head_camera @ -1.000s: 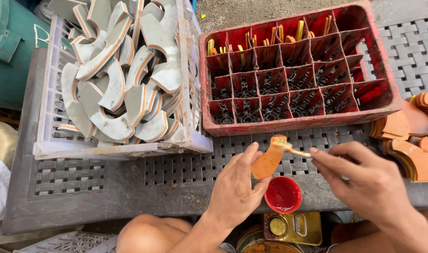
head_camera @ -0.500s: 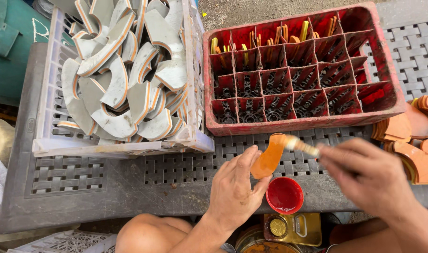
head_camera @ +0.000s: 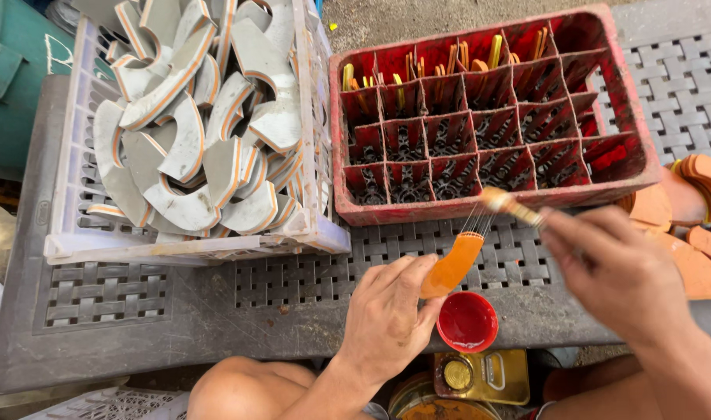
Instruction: The person repeatedly picks up curved ceramic pieces, dips a paintbrush into a red container, and applies orange paint to the edges. Painted pieces are placed into a red crate with compartments. The process continues with multiple pieces throughout the clip.
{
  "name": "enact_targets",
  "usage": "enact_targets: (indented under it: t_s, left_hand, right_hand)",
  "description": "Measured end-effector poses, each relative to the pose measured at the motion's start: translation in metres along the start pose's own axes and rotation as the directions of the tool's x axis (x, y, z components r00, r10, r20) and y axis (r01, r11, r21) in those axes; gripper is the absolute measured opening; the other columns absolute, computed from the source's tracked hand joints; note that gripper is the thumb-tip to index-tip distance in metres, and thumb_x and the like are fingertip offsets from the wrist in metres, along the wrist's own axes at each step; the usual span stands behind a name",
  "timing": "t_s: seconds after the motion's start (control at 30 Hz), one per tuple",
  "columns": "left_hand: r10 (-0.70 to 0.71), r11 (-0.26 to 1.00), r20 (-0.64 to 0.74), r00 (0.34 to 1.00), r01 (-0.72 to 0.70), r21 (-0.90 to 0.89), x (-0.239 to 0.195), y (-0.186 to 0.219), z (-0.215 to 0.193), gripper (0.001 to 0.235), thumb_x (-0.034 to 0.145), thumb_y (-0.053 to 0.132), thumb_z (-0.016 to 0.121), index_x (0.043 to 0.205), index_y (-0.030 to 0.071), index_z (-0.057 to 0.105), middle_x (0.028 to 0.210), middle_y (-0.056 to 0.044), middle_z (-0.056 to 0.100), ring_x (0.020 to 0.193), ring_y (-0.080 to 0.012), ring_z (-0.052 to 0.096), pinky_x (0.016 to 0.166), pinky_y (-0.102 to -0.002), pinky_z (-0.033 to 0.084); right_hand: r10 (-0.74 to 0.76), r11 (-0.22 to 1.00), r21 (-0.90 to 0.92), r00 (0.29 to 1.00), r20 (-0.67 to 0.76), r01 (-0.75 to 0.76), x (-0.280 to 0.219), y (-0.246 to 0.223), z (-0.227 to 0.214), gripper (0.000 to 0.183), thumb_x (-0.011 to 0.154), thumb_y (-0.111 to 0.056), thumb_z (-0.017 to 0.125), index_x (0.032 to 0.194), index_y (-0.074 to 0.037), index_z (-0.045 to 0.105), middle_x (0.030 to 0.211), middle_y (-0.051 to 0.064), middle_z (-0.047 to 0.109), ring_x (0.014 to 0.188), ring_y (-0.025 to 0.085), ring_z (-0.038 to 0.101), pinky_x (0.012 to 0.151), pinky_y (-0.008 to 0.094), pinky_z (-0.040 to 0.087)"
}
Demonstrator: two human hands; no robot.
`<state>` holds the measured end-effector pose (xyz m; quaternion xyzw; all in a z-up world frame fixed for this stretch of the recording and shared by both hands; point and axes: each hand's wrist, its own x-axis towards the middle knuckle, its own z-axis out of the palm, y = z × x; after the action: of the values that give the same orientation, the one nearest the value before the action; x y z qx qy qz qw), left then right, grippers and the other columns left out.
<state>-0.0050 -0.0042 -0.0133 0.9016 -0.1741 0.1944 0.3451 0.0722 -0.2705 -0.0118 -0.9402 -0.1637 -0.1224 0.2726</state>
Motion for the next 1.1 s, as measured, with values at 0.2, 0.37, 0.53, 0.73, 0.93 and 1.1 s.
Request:
enact_targets:
  t_s: [0.2, 0.37, 0.53, 0.73, 0.93, 1.1]
  left_hand:
    - [-0.010, 0.996, 0.074, 0.997, 0.016, -0.091, 0.005, -0.001, -0.006, 0.068, 0.082, 0.006, 0.084, 0.138, 0.003, 0.046, 0.127, -0.015, 0.069, 0.119, -0.0317, 0.065, 0.100, -0.043, 0.051]
    - [0.021, 0.989, 0.300, 0.954, 0.023, -0.144, 0.008, -0.005, -0.014, 0.078, 0.075, -0.002, 0.078, 0.143, 0.002, 0.040, 0.121, -0.015, 0.068, 0.134, -0.0403, 0.052, 0.110, -0.053, 0.040]
    - [0.076, 0.977, 0.345, 0.936, -0.001, -0.213, 0.008, -0.011, -0.020, 0.087, 0.080, 0.000, 0.077, 0.156, 0.007, 0.034, 0.146, -0.016, 0.058, 0.141, -0.0361, 0.054, 0.119, -0.049, 0.044]
    - [-0.379, 0.593, 0.259, 0.888, 0.448, -0.669, 0.005, -0.015, 0.012, 0.092, 0.082, 0.025, 0.085, 0.157, 0.008, 0.034, 0.152, -0.015, 0.050, 0.136, -0.0261, 0.056, 0.113, -0.044, 0.049]
    - [-0.287, -0.188, 0.445, 0.848, 0.406, -0.894, -0.016, -0.006, 0.052, 0.055, 0.093, 0.029, 0.079, 0.139, 0.008, 0.058, 0.158, -0.006, 0.053, 0.137, -0.0197, 0.055, 0.119, -0.039, 0.047]
    - [-0.232, -0.354, 0.546, 0.805, 0.453, -0.818, -0.022, -0.016, 0.049, 0.047, 0.098, 0.034, 0.075, 0.132, 0.005, 0.061, 0.135, -0.013, 0.068, 0.132, -0.0242, 0.058, 0.117, -0.041, 0.048]
  right_hand:
    - [-0.058, 0.983, 0.178, 0.997, 0.058, 0.047, -0.007, 0.006, -0.006, 0.071, 0.057, -0.029, 0.089, 0.123, -0.011, 0.070, 0.110, 0.009, 0.059, 0.074, 0.025, 0.063, 0.052, 0.031, 0.052]
    - [-0.260, 0.962, 0.069, 0.809, 0.528, 0.264, -0.013, -0.009, 0.014, 0.040, 0.070, -0.036, 0.090, 0.101, -0.020, 0.070, 0.146, -0.008, 0.062, 0.073, 0.021, 0.073, 0.063, 0.032, 0.059]
    - [-0.471, 0.882, 0.214, 0.815, 0.338, 0.421, -0.010, -0.020, 0.016, 0.029, 0.058, -0.011, 0.084, 0.081, -0.012, 0.066, 0.121, -0.002, 0.076, 0.064, 0.024, 0.073, 0.057, 0.037, 0.059]
    - [-0.111, 0.895, 0.444, 0.985, 0.130, 0.042, -0.027, -0.020, 0.024, 0.029, 0.067, -0.011, 0.086, 0.094, -0.014, 0.076, 0.095, 0.002, 0.074, 0.058, 0.009, 0.067, 0.052, 0.024, 0.053]
    - [0.110, 0.816, 0.540, 0.972, 0.205, -0.207, -0.047, -0.038, 0.041, 0.036, 0.068, -0.018, 0.093, 0.097, -0.011, 0.072, 0.082, -0.004, 0.076, 0.052, 0.003, 0.049, 0.045, 0.022, 0.042]
    - [-0.242, 0.857, 0.489, 0.964, 0.109, 0.160, -0.020, -0.027, 0.007, 0.042, 0.094, -0.030, 0.067, 0.124, -0.003, 0.059, 0.116, 0.010, 0.060, 0.091, 0.019, 0.063, 0.067, 0.029, 0.053]
